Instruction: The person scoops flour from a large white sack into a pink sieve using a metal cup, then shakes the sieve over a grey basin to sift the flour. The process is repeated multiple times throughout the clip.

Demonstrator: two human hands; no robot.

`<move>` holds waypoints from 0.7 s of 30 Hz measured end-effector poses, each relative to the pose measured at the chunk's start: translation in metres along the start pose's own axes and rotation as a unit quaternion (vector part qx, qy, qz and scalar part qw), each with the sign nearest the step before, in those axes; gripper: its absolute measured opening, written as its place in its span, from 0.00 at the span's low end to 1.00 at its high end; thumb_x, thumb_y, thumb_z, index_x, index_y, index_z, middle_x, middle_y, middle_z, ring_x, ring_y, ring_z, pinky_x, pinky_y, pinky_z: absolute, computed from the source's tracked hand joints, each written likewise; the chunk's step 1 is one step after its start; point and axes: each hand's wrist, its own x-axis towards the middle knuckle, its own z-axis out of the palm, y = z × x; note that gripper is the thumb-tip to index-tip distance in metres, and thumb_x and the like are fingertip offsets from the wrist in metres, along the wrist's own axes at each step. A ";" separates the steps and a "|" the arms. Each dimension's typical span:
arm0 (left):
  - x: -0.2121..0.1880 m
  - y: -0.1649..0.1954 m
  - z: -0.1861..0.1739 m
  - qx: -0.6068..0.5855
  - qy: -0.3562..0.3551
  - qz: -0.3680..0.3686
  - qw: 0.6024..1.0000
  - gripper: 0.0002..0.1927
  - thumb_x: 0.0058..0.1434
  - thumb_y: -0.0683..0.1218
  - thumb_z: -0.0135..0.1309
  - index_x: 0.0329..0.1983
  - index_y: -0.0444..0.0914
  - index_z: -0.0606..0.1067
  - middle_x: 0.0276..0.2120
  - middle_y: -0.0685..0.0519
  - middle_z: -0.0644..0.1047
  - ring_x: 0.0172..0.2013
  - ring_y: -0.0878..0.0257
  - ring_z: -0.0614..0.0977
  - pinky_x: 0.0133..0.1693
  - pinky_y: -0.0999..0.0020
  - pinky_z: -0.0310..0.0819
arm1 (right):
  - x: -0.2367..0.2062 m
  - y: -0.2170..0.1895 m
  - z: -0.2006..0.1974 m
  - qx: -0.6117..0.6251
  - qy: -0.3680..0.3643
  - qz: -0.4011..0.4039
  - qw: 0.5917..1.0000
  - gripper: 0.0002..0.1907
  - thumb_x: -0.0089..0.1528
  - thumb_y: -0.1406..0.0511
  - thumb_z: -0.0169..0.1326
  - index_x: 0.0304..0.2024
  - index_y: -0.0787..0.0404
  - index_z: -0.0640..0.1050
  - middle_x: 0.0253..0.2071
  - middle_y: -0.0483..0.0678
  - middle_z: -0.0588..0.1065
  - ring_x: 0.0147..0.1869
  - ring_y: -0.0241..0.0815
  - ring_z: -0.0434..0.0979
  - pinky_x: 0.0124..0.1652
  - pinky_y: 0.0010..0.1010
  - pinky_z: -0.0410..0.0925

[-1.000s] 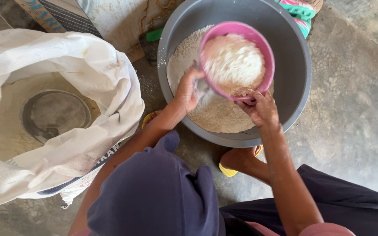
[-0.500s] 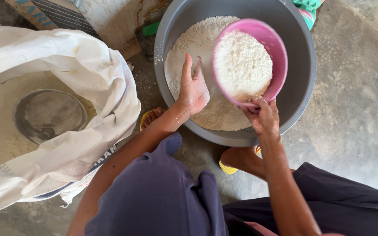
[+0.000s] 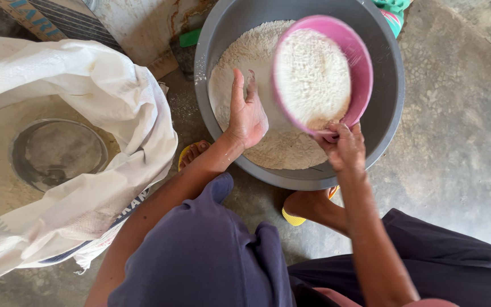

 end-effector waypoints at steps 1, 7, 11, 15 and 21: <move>0.000 0.001 0.000 0.013 0.016 0.000 1.000 0.69 0.46 0.87 0.35 0.76 0.49 0.21 0.78 0.49 0.29 0.77 0.50 0.35 0.71 0.41 0.26 | 0.000 0.002 0.000 0.010 0.032 -0.003 0.999 0.31 0.64 0.77 0.45 0.69 0.64 0.55 0.54 0.65 0.69 0.50 0.57 0.80 0.45 0.45 0.83; 0.000 0.001 -0.003 0.032 -0.006 0.007 0.999 0.70 0.47 0.88 0.34 0.78 0.47 0.23 0.78 0.50 0.28 0.77 0.51 0.30 0.70 0.41 0.19 | 0.006 0.004 -0.008 -0.015 0.045 0.013 0.999 0.32 0.63 0.77 0.45 0.70 0.61 0.55 0.54 0.64 0.70 0.48 0.55 0.83 0.43 0.42 0.84; 0.000 0.000 -0.003 0.007 0.008 -0.002 1.000 0.68 0.48 0.87 0.35 0.76 0.49 0.20 0.79 0.51 0.27 0.78 0.52 0.28 0.72 0.42 0.15 | 0.010 0.002 -0.016 -0.033 0.054 0.024 0.998 0.31 0.64 0.75 0.43 0.68 0.58 0.54 0.54 0.61 0.68 0.48 0.49 0.83 0.41 0.45 0.87; -0.002 0.001 -0.001 0.036 0.016 -0.013 0.999 0.69 0.44 0.87 0.34 0.76 0.50 0.22 0.78 0.50 0.28 0.76 0.53 0.28 0.67 0.39 0.14 | 0.009 0.000 -0.017 0.010 -0.018 -0.011 1.000 0.28 0.67 0.79 0.44 0.69 0.67 0.55 0.54 0.63 0.68 0.41 0.45 0.76 0.45 0.43 0.85; 0.000 0.001 -0.003 0.016 -0.046 0.017 0.999 0.67 0.53 0.87 0.35 0.79 0.45 0.24 0.79 0.43 0.29 0.78 0.47 0.30 0.72 0.38 0.18 | 0.008 -0.006 -0.009 -0.063 -0.001 0.011 0.998 0.28 0.65 0.76 0.45 0.67 0.61 0.58 0.51 0.61 0.71 0.42 0.48 0.83 0.39 0.39 0.81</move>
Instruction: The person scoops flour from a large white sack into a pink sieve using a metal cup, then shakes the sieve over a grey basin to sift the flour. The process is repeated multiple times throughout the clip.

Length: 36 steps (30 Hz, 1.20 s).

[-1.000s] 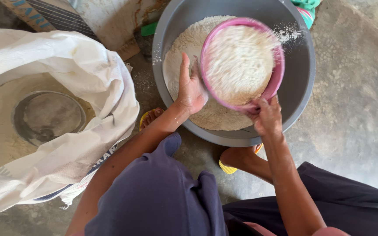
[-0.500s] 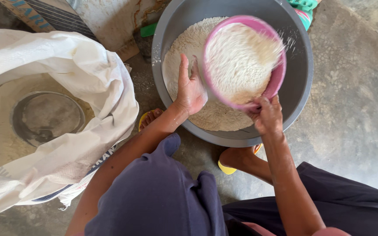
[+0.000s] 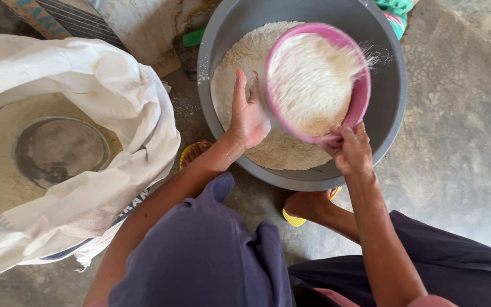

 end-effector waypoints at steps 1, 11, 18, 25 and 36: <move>0.000 -0.001 -0.001 0.006 0.033 -0.016 0.999 0.68 0.49 0.87 0.34 0.77 0.47 0.23 0.78 0.47 0.26 0.76 0.51 0.26 0.70 0.39 0.16 | 0.000 -0.001 0.001 0.026 0.042 0.008 0.999 0.28 0.64 0.77 0.45 0.66 0.61 0.58 0.51 0.59 0.70 0.43 0.47 0.83 0.40 0.40 0.83; -0.002 -0.001 -0.005 0.021 0.065 -0.028 0.997 0.69 0.44 0.88 0.33 0.78 0.50 0.24 0.76 0.56 0.20 0.73 0.59 0.21 0.65 0.40 0.09 | -0.001 -0.001 0.000 0.089 0.119 0.024 0.989 0.30 0.63 0.78 0.46 0.66 0.61 0.56 0.46 0.62 0.70 0.41 0.52 0.82 0.40 0.41 0.84; -0.002 0.002 -0.002 0.010 0.067 -0.026 0.997 0.67 0.45 0.87 0.33 0.77 0.53 0.23 0.77 0.56 0.21 0.75 0.58 0.24 0.67 0.39 0.11 | 0.000 0.001 0.001 0.060 0.093 0.027 0.993 0.32 0.62 0.77 0.46 0.68 0.63 0.56 0.51 0.61 0.69 0.47 0.51 0.82 0.42 0.41 0.87; -0.002 0.001 -0.002 0.010 0.040 -0.024 0.999 0.66 0.47 0.87 0.32 0.78 0.51 0.24 0.78 0.53 0.23 0.75 0.56 0.25 0.67 0.39 0.13 | 0.003 -0.001 -0.004 0.044 0.054 0.001 0.998 0.32 0.64 0.77 0.45 0.69 0.61 0.53 0.55 0.67 0.68 0.48 0.58 0.81 0.43 0.43 0.83; -0.002 0.003 -0.002 -0.006 0.031 -0.003 0.999 0.66 0.50 0.87 0.33 0.79 0.50 0.25 0.78 0.50 0.25 0.76 0.55 0.26 0.70 0.41 0.16 | -0.007 -0.008 0.005 0.033 0.046 -0.015 0.998 0.36 0.62 0.78 0.43 0.71 0.60 0.51 0.49 0.72 0.69 0.35 0.55 0.81 0.36 0.42 0.83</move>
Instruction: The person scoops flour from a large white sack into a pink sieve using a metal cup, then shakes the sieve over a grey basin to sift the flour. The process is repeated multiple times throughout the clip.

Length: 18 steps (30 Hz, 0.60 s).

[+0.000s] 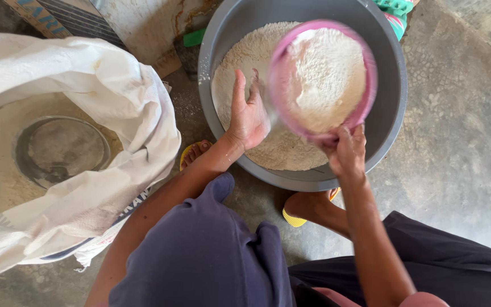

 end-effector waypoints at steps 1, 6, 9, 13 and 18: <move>0.000 0.000 0.000 -0.017 -0.035 0.012 0.999 0.65 0.55 0.86 0.34 0.80 0.48 0.26 0.80 0.46 0.29 0.78 0.51 0.29 0.72 0.40 0.18 | 0.000 -0.001 0.001 -0.038 -0.041 0.000 0.998 0.35 0.64 0.77 0.44 0.72 0.63 0.53 0.49 0.72 0.71 0.35 0.55 0.82 0.35 0.40 0.81; 0.001 -0.001 0.001 -0.011 0.012 -0.007 1.000 0.65 0.48 0.86 0.35 0.78 0.53 0.24 0.78 0.54 0.28 0.77 0.55 0.29 0.71 0.40 0.18 | 0.009 0.000 0.000 0.042 0.029 0.012 0.999 0.36 0.61 0.78 0.43 0.70 0.59 0.52 0.51 0.62 0.69 0.42 0.51 0.85 0.39 0.44 0.86; 0.001 0.001 0.002 -0.020 -0.012 -0.003 1.000 0.63 0.51 0.85 0.35 0.77 0.53 0.24 0.80 0.50 0.32 0.78 0.51 0.32 0.71 0.39 0.20 | 0.012 0.004 -0.002 0.004 -0.014 0.018 1.000 0.36 0.62 0.79 0.44 0.71 0.60 0.49 0.50 0.61 0.67 0.42 0.49 0.81 0.41 0.47 0.85; -0.001 0.002 0.003 0.043 0.034 -0.010 0.998 0.66 0.48 0.86 0.33 0.79 0.50 0.26 0.77 0.55 0.26 0.75 0.57 0.27 0.67 0.42 0.14 | 0.007 0.004 0.000 0.056 0.014 -0.010 0.998 0.36 0.64 0.80 0.44 0.71 0.64 0.49 0.48 0.62 0.66 0.39 0.50 0.78 0.43 0.47 0.85; 0.000 0.002 0.006 0.013 -0.045 0.021 0.999 0.62 0.56 0.85 0.33 0.80 0.48 0.27 0.80 0.43 0.32 0.78 0.47 0.36 0.73 0.37 0.28 | 0.000 -0.006 0.008 -0.040 -0.069 -0.010 0.997 0.37 0.62 0.77 0.43 0.73 0.60 0.50 0.51 0.62 0.71 0.39 0.49 0.83 0.37 0.41 0.82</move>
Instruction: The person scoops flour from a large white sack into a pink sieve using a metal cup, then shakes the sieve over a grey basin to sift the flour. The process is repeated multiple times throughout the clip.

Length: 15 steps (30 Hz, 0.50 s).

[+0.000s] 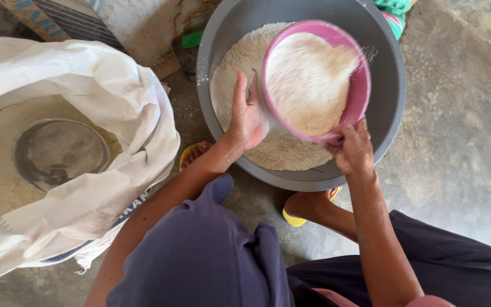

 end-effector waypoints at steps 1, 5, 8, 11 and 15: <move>0.000 0.001 0.000 -0.001 0.030 -0.017 0.999 0.63 0.53 0.85 0.33 0.78 0.51 0.25 0.79 0.48 0.30 0.78 0.50 0.35 0.72 0.38 0.26 | 0.001 -0.002 0.001 0.026 0.021 -0.015 0.999 0.38 0.61 0.77 0.42 0.72 0.58 0.48 0.51 0.61 0.70 0.41 0.48 0.83 0.38 0.42 0.84; -0.002 0.004 -0.002 0.004 0.070 -0.020 0.997 0.64 0.50 0.85 0.33 0.78 0.53 0.24 0.78 0.53 0.27 0.77 0.55 0.34 0.72 0.40 0.26 | 0.004 -0.002 0.002 0.007 0.042 -0.029 0.999 0.44 0.61 0.78 0.45 0.73 0.47 0.44 0.53 0.64 0.67 0.43 0.48 0.77 0.43 0.43 0.85; -0.003 0.004 -0.003 -0.024 -0.037 0.006 0.999 0.63 0.55 0.85 0.33 0.80 0.49 0.26 0.79 0.41 0.34 0.77 0.46 0.39 0.72 0.37 0.32 | 0.007 0.003 -0.002 0.003 -0.053 0.003 0.999 0.34 0.66 0.76 0.44 0.73 0.60 0.51 0.55 0.67 0.69 0.47 0.56 0.80 0.40 0.43 0.81; -0.003 0.003 -0.004 -0.008 0.071 -0.021 0.997 0.64 0.50 0.86 0.32 0.78 0.52 0.25 0.79 0.55 0.27 0.78 0.57 0.33 0.72 0.44 0.23 | 0.012 0.010 -0.003 0.134 0.111 0.023 0.985 0.35 0.64 0.79 0.43 0.70 0.62 0.48 0.52 0.68 0.69 0.46 0.59 0.83 0.44 0.47 0.86; -0.002 0.002 -0.006 0.006 0.017 -0.003 1.000 0.63 0.54 0.86 0.32 0.80 0.50 0.27 0.80 0.47 0.29 0.77 0.52 0.33 0.72 0.44 0.22 | 0.015 0.012 -0.005 0.025 -0.002 0.021 0.999 0.40 0.62 0.78 0.44 0.72 0.52 0.47 0.48 0.54 0.68 0.41 0.44 0.81 0.41 0.48 0.84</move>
